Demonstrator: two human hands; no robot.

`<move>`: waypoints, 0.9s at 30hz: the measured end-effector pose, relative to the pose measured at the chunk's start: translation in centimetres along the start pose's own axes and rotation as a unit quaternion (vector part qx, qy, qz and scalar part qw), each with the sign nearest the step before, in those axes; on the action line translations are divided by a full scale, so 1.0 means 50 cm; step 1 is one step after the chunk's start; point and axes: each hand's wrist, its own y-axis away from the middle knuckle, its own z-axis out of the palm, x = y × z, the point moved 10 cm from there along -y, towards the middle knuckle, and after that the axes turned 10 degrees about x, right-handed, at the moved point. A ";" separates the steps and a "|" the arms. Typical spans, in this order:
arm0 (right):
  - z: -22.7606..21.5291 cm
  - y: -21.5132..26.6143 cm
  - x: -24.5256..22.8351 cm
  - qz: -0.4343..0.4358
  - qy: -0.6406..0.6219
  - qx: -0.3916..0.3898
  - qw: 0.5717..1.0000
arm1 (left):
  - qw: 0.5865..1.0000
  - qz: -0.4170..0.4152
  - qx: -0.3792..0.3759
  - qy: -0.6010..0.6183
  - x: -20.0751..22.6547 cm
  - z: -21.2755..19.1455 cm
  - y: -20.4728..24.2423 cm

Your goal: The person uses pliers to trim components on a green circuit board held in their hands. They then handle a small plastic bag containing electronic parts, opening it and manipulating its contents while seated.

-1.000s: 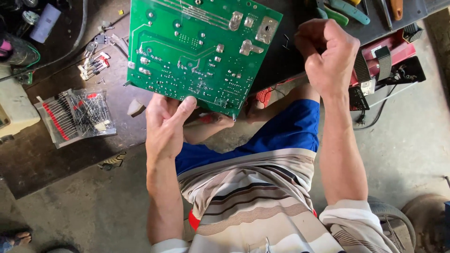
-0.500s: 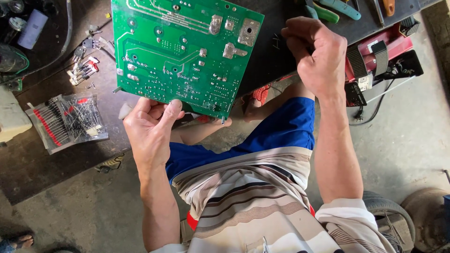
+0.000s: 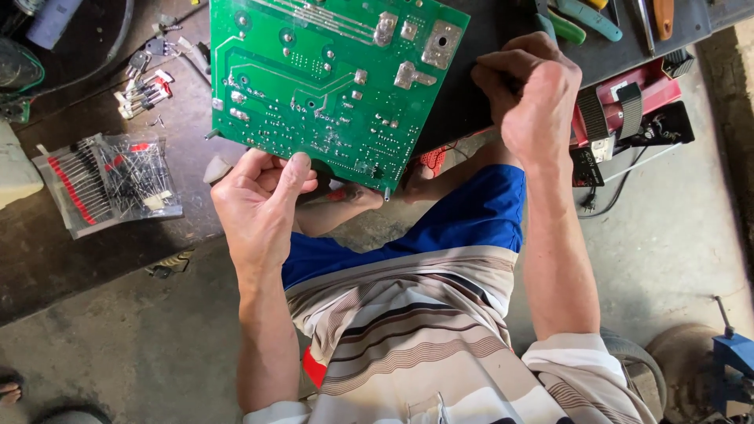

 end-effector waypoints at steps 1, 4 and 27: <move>-0.001 0.003 -0.006 -0.015 0.008 0.009 1.000 | 1.000 0.010 -0.002 -0.003 0.004 0.001 0.001; 0.007 0.009 -0.011 -0.034 0.029 0.036 0.998 | 1.000 0.025 0.000 -0.018 0.014 0.000 0.002; -0.010 0.031 -0.051 -0.087 0.015 -0.072 0.993 | 0.987 0.140 0.084 -0.004 0.009 -0.038 0.091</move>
